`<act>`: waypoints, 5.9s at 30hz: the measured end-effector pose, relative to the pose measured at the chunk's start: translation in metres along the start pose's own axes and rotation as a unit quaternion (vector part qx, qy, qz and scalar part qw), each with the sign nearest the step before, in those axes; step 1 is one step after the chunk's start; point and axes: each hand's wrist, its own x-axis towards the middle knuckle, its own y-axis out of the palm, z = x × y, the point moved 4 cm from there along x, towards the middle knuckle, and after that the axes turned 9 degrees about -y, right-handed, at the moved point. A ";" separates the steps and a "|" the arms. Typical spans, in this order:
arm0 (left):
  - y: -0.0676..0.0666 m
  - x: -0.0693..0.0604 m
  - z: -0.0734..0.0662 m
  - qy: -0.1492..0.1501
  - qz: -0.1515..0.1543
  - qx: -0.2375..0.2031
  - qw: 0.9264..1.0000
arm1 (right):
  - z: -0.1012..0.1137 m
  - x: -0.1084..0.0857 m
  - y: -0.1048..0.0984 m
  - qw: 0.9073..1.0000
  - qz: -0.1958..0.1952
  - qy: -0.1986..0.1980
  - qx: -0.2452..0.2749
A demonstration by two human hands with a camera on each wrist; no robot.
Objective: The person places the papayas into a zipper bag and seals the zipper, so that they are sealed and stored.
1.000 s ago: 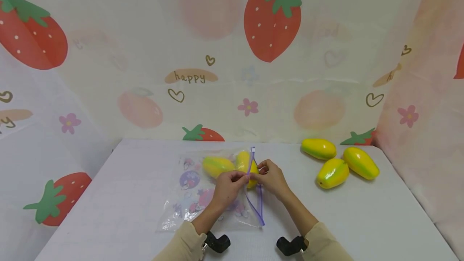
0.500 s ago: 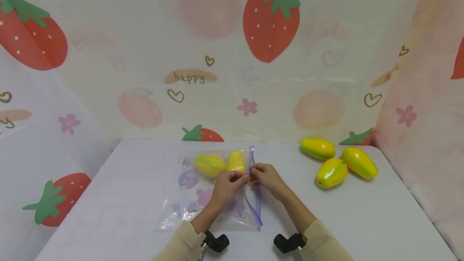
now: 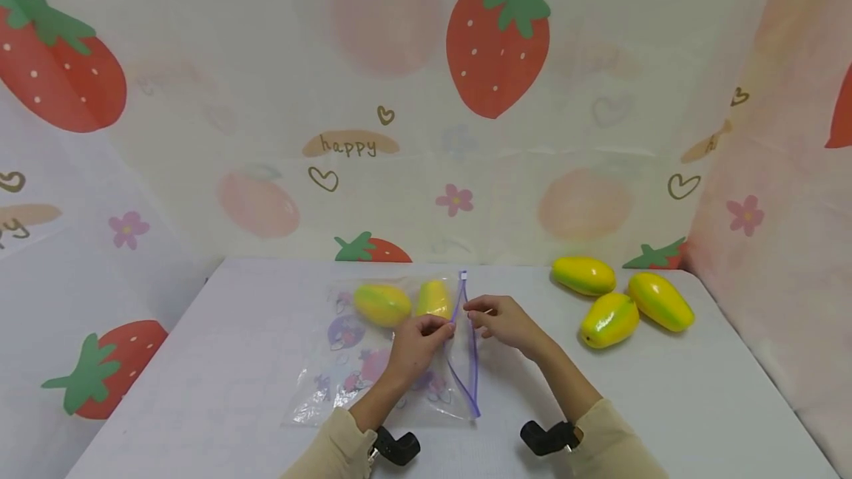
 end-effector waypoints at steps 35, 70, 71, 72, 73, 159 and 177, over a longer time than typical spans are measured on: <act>0.000 -0.003 -0.001 -0.004 0.006 -0.015 1.000 | 0.018 -0.046 -0.090 0.971 -0.022 -0.030 -0.238; -0.006 -0.007 -0.009 0.010 0.003 -0.036 0.999 | 0.014 -0.079 -0.148 0.927 0.028 0.001 -0.375; -0.006 -0.007 -0.009 0.008 0.003 -0.035 0.999 | 0.013 -0.079 -0.148 0.926 0.028 0.001 -0.376; -0.006 -0.007 -0.009 0.006 0.003 -0.033 0.999 | 0.012 -0.079 -0.149 0.925 0.029 0.003 -0.378; -0.006 -0.007 -0.009 0.005 0.003 -0.031 0.999 | 0.011 -0.079 -0.150 0.925 0.031 0.008 -0.379; -0.004 -0.009 -0.005 0.002 0.005 -0.022 1.000 | -0.038 -0.084 -0.144 0.925 0.014 0.018 -0.378; -0.006 -0.010 -0.005 -0.012 0.007 -0.018 1.000 | -0.021 -0.089 -0.125 0.960 -0.018 0.012 -0.280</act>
